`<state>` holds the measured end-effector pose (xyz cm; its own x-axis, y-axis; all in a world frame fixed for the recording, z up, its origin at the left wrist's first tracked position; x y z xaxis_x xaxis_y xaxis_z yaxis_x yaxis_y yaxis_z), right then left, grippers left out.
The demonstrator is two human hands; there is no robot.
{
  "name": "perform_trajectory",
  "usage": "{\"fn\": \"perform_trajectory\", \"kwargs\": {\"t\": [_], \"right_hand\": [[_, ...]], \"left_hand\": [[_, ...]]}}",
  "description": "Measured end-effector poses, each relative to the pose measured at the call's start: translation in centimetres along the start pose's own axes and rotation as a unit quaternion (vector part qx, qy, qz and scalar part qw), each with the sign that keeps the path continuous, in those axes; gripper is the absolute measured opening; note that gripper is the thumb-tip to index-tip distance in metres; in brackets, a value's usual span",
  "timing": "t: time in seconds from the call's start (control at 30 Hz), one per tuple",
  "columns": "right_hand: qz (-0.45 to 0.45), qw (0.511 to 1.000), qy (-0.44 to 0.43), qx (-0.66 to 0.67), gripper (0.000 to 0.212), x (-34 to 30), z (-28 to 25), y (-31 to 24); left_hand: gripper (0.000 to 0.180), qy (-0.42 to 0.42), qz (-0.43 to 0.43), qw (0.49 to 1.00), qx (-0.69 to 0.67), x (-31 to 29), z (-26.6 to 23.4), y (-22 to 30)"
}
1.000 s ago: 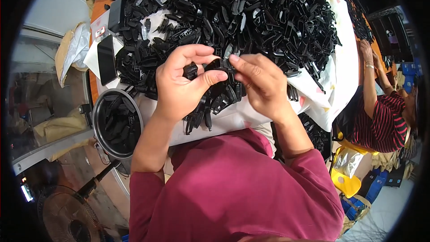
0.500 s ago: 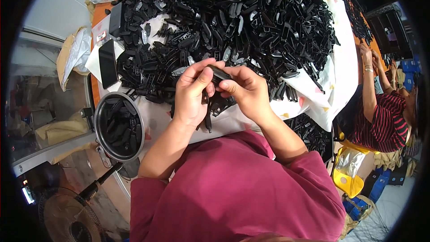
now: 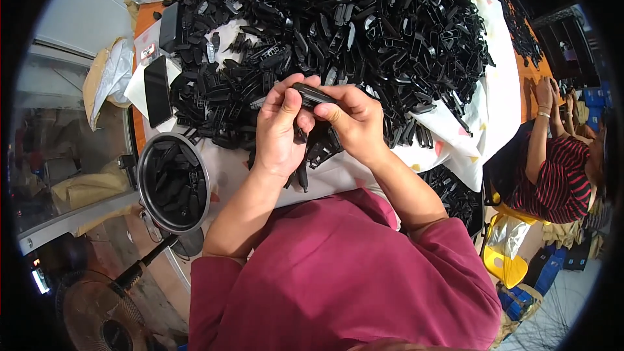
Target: Assembling small black plastic parts by snapping them together manually.
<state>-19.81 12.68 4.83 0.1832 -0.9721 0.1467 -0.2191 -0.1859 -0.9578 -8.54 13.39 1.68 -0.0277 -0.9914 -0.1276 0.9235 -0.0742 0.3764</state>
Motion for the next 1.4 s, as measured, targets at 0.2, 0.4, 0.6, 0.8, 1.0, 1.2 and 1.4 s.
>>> {"fn": "perform_trajectory", "kwargs": {"t": [0.2, 0.4, 0.6, 0.8, 1.0, 1.2, 1.4], "right_hand": [[-0.127, 0.815, 0.112, -0.555, 0.028, 5.5, -4.1, -0.2], [-0.052, 0.731, 0.109, -0.672, 0.017, 6.3, -4.1, 2.3], [-0.051, 0.802, 0.123, -0.582, 0.013, 4.6, -5.5, 1.2], [-0.104, 0.789, 0.044, -0.603, 0.014, 4.5, -3.7, 1.0], [-0.126, 0.775, -0.126, -0.606, 0.016, 2.7, -0.3, 1.3], [-0.185, 0.89, -0.044, -0.415, 0.014, 3.4, -1.6, 0.2], [-0.092, 0.992, -0.026, -0.079, 0.022, 2.6, -2.5, -2.7]], "left_hand": [[0.022, 0.084, 0.244, 0.866, 0.428, 4.2, -3.0, 10.3], [0.024, 0.002, 0.153, 0.482, 0.863, 7.4, -0.1, 7.4], [0.022, -0.01, 0.117, 0.456, 0.882, 7.6, 1.0, 7.1], [0.02, -0.003, -0.039, 0.854, 0.519, 6.2, 0.0, 5.3], [0.03, -0.047, -0.1, 0.941, 0.319, 4.2, -0.8, 5.7], [0.034, -0.024, -0.039, 0.899, 0.436, 3.0, -0.7, 5.7], [0.031, -0.103, -0.022, 0.882, 0.459, 1.7, 2.2, 3.5]]}}
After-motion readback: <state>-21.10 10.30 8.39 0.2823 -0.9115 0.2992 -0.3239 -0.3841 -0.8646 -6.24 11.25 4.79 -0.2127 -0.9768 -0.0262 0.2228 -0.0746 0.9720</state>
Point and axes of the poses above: each hand's wrist, its own x-axis towards the middle knuckle, its own z-axis out of the palm, y = z × x, the point moved 9 cm from there along x, towards the middle knuckle, and after that the axes turned 11 degrees about -x, right-handed, at the moved point
